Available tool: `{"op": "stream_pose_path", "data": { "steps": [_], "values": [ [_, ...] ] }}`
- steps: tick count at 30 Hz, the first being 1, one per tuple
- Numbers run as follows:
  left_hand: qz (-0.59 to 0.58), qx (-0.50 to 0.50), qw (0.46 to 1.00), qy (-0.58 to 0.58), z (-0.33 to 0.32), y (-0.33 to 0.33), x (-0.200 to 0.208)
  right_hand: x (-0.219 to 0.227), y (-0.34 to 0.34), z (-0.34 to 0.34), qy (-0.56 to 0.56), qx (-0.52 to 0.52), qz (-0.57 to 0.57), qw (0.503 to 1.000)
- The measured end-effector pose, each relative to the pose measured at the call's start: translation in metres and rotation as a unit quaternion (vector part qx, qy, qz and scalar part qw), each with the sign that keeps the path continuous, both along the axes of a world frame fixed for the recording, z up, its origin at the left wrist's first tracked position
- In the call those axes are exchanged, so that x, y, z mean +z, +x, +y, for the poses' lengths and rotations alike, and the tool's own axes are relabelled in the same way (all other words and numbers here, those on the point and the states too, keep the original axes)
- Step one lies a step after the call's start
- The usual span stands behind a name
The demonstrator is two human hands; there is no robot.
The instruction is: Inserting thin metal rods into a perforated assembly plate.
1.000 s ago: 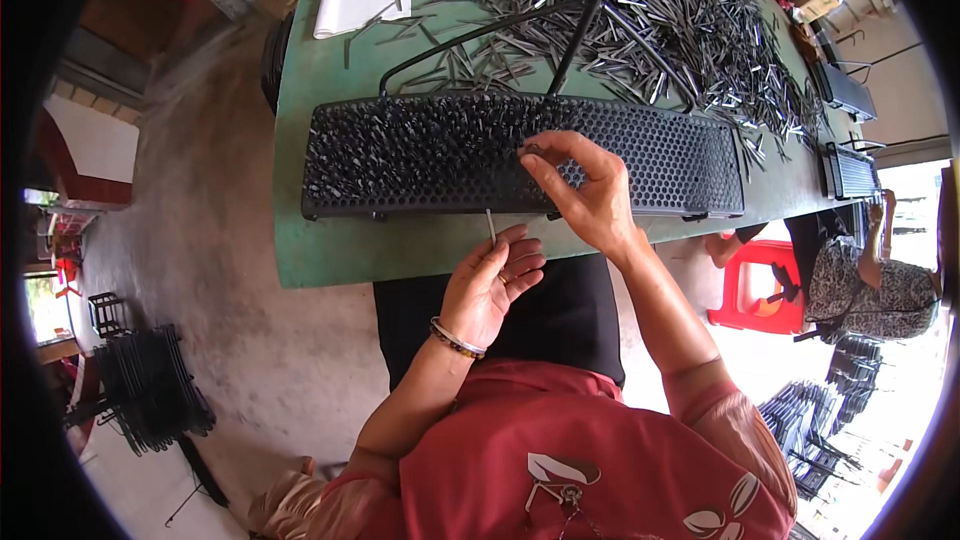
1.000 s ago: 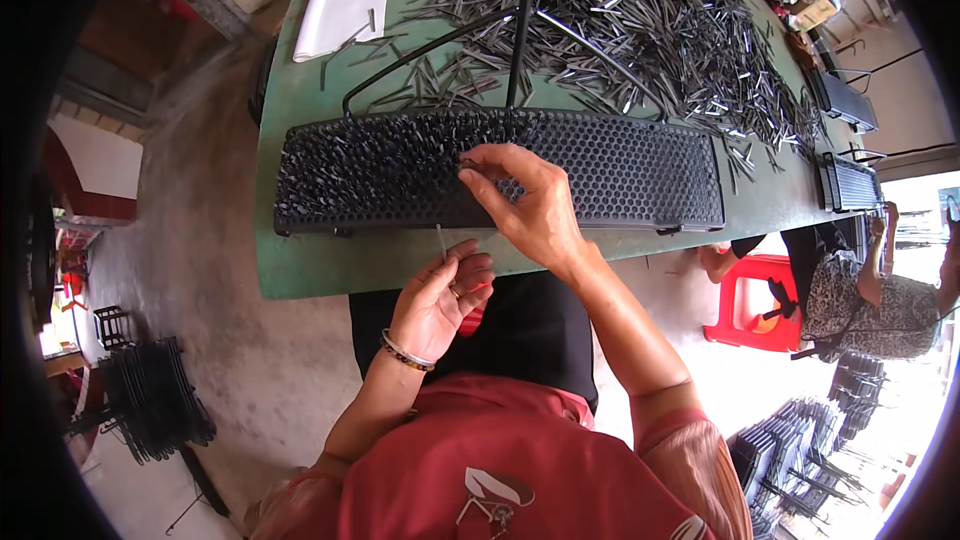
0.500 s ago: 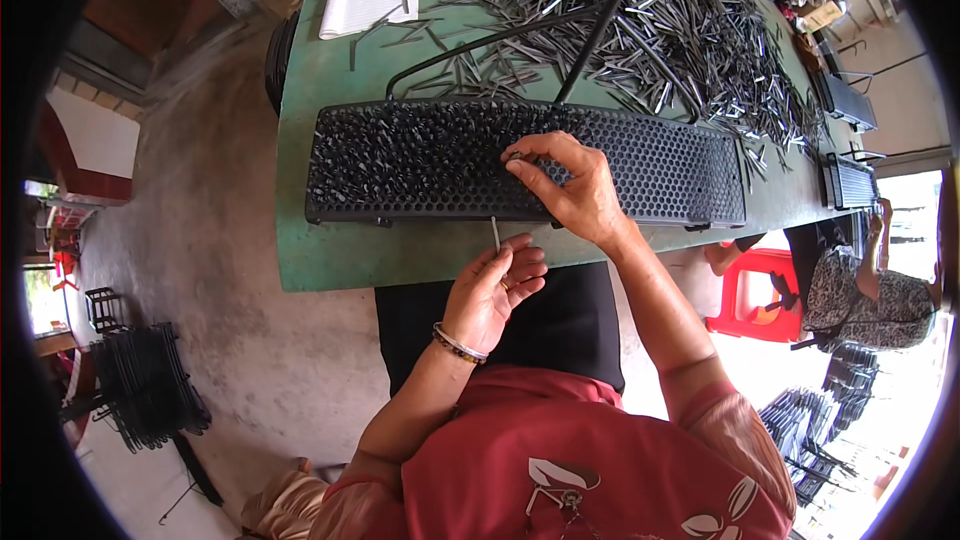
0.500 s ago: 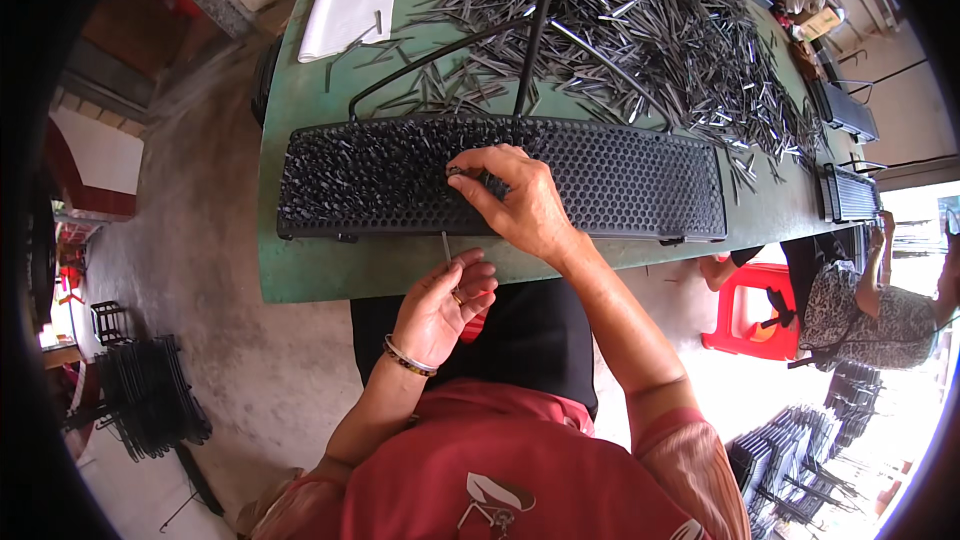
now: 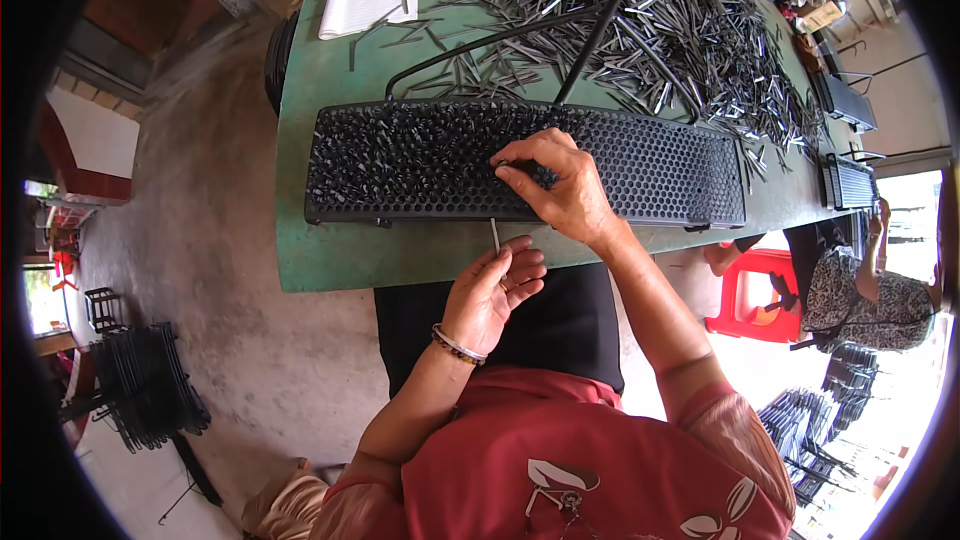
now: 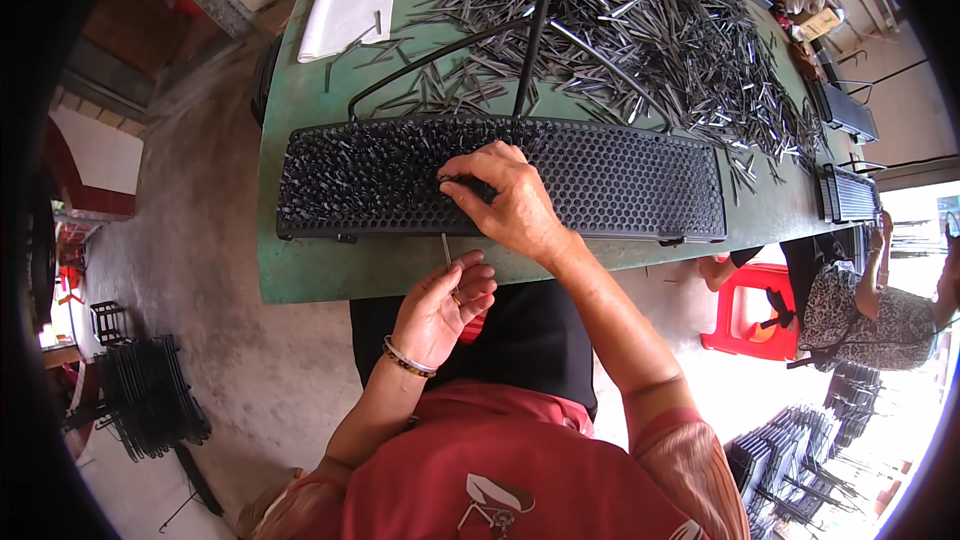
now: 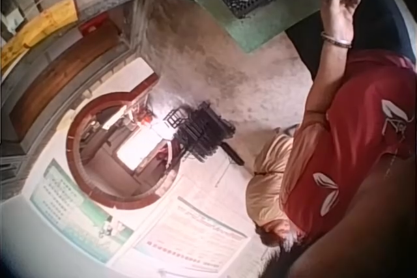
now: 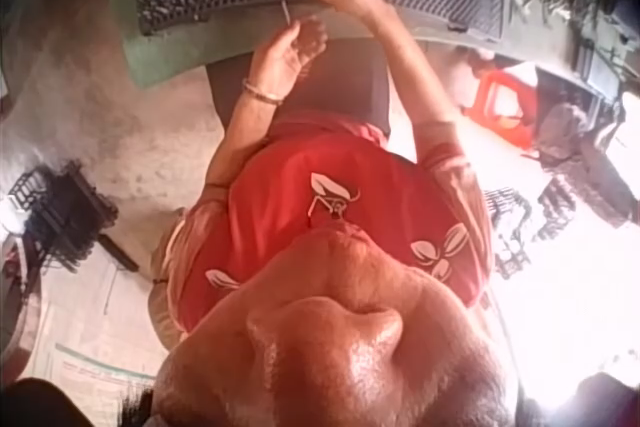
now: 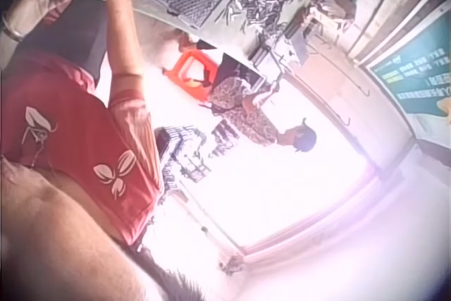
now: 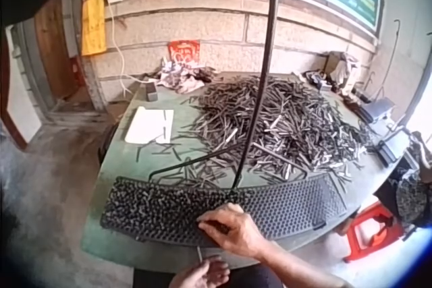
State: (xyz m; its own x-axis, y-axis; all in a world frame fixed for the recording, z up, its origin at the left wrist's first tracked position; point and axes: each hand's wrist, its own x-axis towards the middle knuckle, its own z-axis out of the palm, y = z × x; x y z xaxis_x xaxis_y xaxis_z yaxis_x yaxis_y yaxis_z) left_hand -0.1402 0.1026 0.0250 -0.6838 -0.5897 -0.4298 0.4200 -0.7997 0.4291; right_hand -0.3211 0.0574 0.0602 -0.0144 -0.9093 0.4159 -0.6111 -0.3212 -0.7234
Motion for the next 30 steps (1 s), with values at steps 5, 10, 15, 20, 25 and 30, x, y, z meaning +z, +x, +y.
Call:
{"op": "stream_pose_path", "data": {
  "steps": [5,10,15,20,25,30],
  "values": [
    [0.000,0.000,1.000,-0.001,0.000,0.001,0.000,-0.001,0.004,0.000,-0.027,-0.010,0.014,0.999],
    [-0.003,-0.001,1.000,0.001,0.001,0.001,0.001,-0.003,0.003,0.000,-0.049,-0.004,0.054,0.997],
    [-0.012,-0.012,1.000,-0.013,0.002,0.001,0.002,-0.007,0.004,0.003,-0.072,-0.025,0.057,0.995],
    [-0.027,-0.043,0.998,-0.046,0.002,-0.002,0.008,-0.006,0.002,0.007,-0.093,-0.030,0.116,0.988],
    [-0.063,-0.045,0.984,-0.158,0.001,-0.001,0.018,0.021,0.001,0.029,0.030,-0.023,-0.047,0.998],
    [-0.058,-0.057,0.967,-0.242,0.001,-0.006,0.016,0.025,0.002,0.052,0.170,0.087,-0.175,0.966]
  ]
}}
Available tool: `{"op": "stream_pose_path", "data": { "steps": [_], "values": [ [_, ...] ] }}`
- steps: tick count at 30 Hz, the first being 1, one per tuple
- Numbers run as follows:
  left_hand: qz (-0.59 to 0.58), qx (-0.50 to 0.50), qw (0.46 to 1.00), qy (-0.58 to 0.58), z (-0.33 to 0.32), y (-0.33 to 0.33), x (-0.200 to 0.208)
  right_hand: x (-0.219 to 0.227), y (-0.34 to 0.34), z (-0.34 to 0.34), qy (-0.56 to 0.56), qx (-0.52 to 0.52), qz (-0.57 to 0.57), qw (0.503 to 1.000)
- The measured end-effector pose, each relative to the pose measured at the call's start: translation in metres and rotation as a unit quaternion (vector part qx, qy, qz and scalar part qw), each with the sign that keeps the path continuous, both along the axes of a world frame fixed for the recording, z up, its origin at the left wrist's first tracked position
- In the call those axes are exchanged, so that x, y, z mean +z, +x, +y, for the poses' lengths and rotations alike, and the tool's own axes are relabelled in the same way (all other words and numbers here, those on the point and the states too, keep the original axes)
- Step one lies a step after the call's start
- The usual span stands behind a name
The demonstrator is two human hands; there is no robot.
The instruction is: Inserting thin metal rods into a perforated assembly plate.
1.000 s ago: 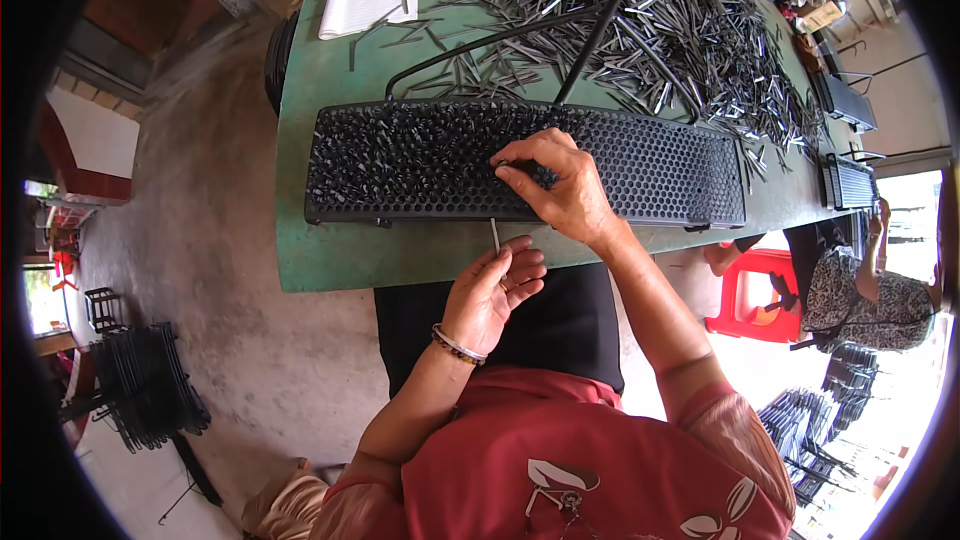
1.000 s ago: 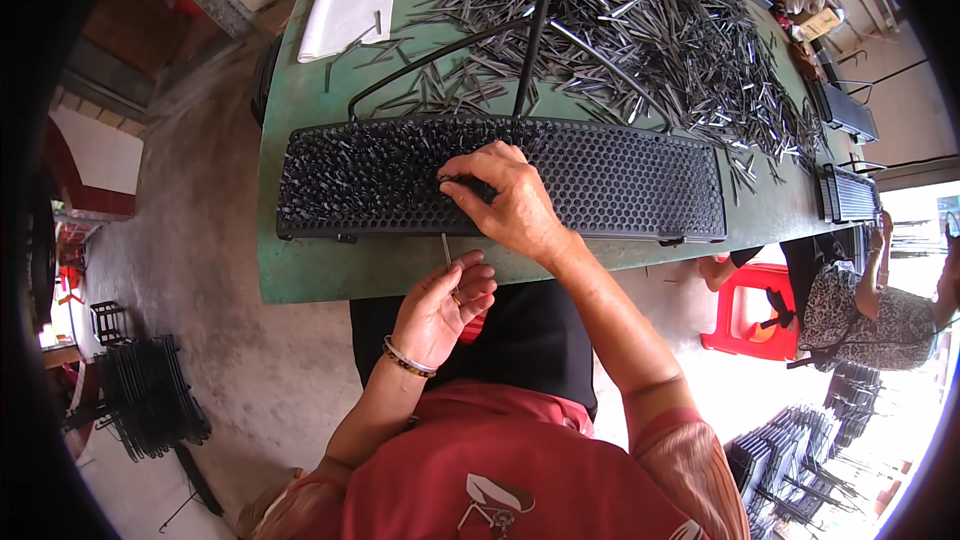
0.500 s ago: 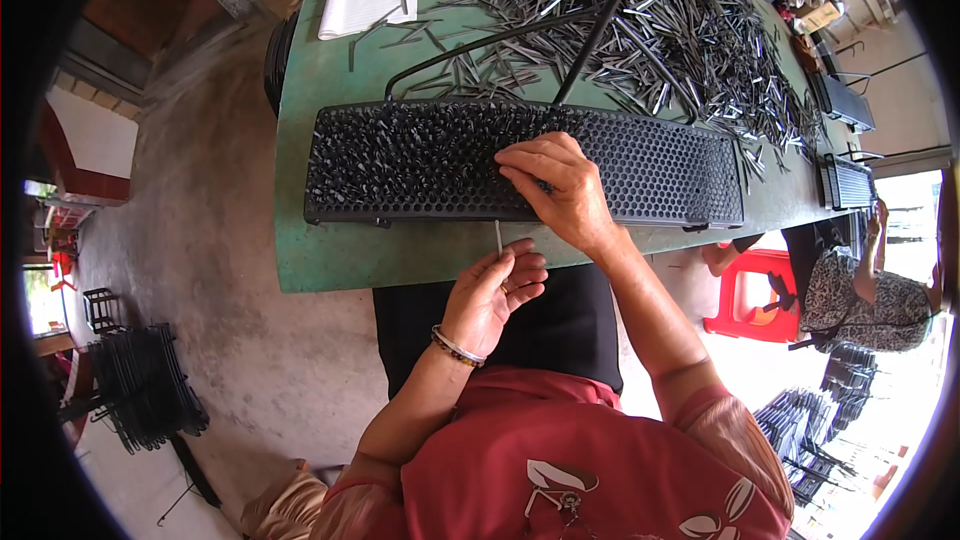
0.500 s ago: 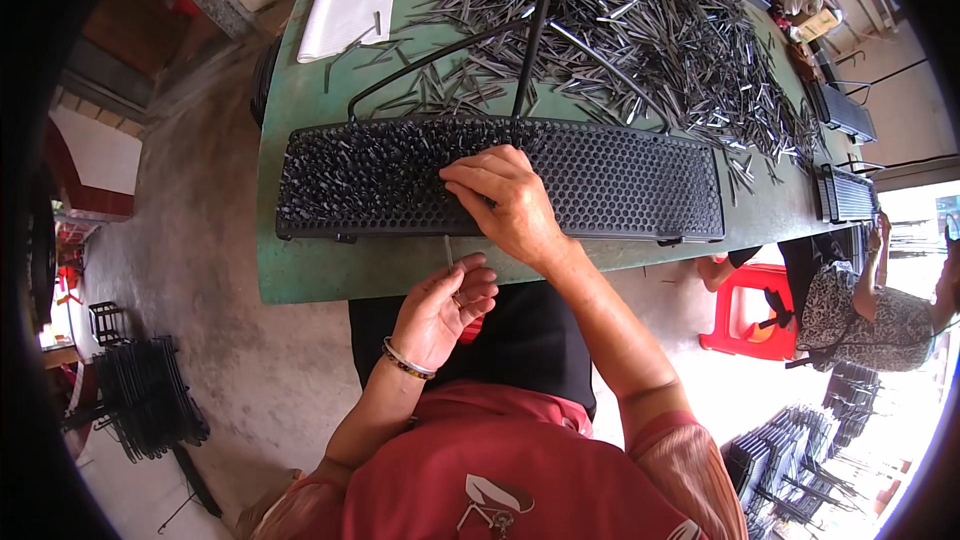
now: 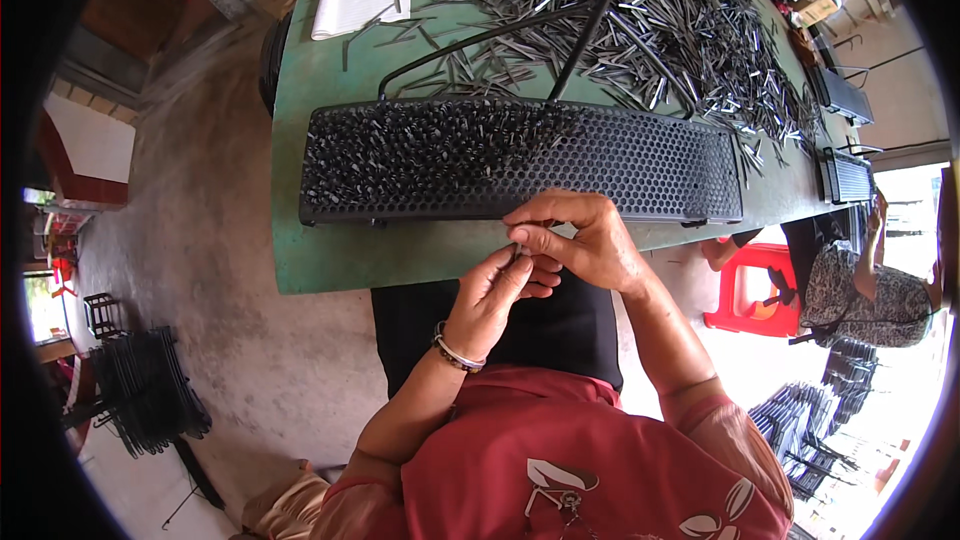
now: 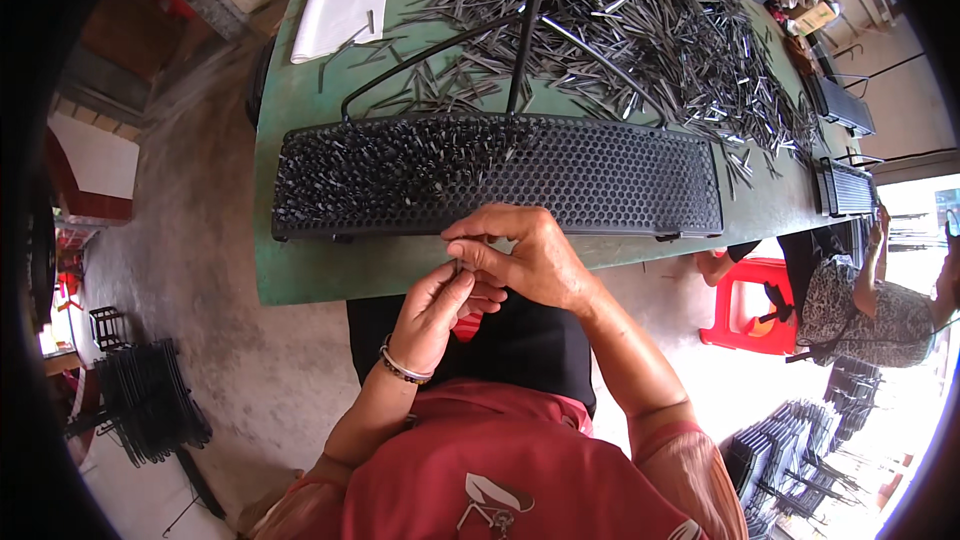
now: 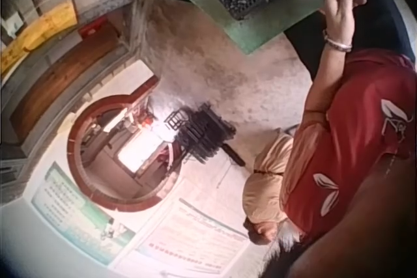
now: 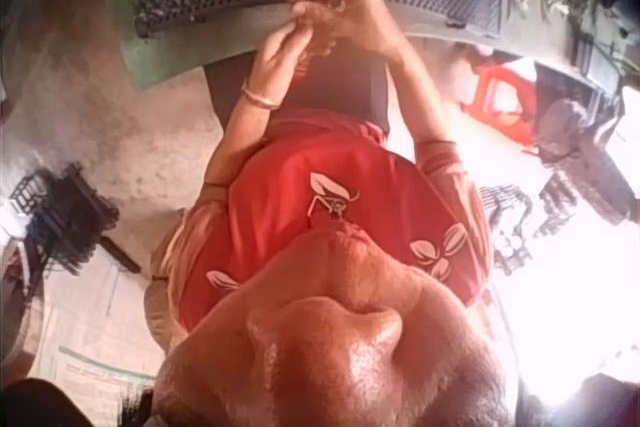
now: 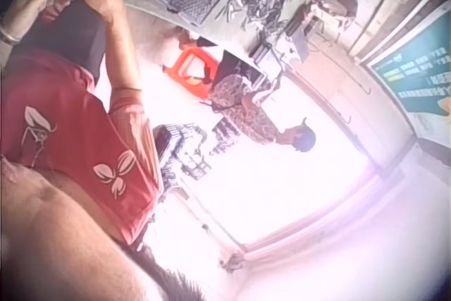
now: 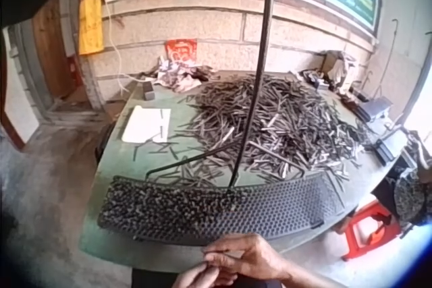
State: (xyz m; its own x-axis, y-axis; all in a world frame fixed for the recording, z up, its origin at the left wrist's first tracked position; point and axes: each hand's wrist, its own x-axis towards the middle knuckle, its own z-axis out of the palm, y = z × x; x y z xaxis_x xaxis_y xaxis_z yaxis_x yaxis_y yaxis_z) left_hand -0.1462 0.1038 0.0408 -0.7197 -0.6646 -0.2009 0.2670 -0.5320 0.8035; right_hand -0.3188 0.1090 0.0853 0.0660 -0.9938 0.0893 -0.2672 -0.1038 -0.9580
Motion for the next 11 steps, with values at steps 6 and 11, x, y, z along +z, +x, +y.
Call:
{"op": "stream_pose_path", "data": {
  "steps": [6,11],
  "values": [
    [-0.062,0.016,0.996,-0.063,0.001,0.001,-0.010,0.001,-0.008,-0.022,-0.139,-0.152,0.093,0.974],
    [-0.092,0.003,0.994,-0.063,-0.003,0.013,-0.012,-0.019,-0.007,-0.038,-0.206,-0.178,0.182,0.945]
  ]
}}
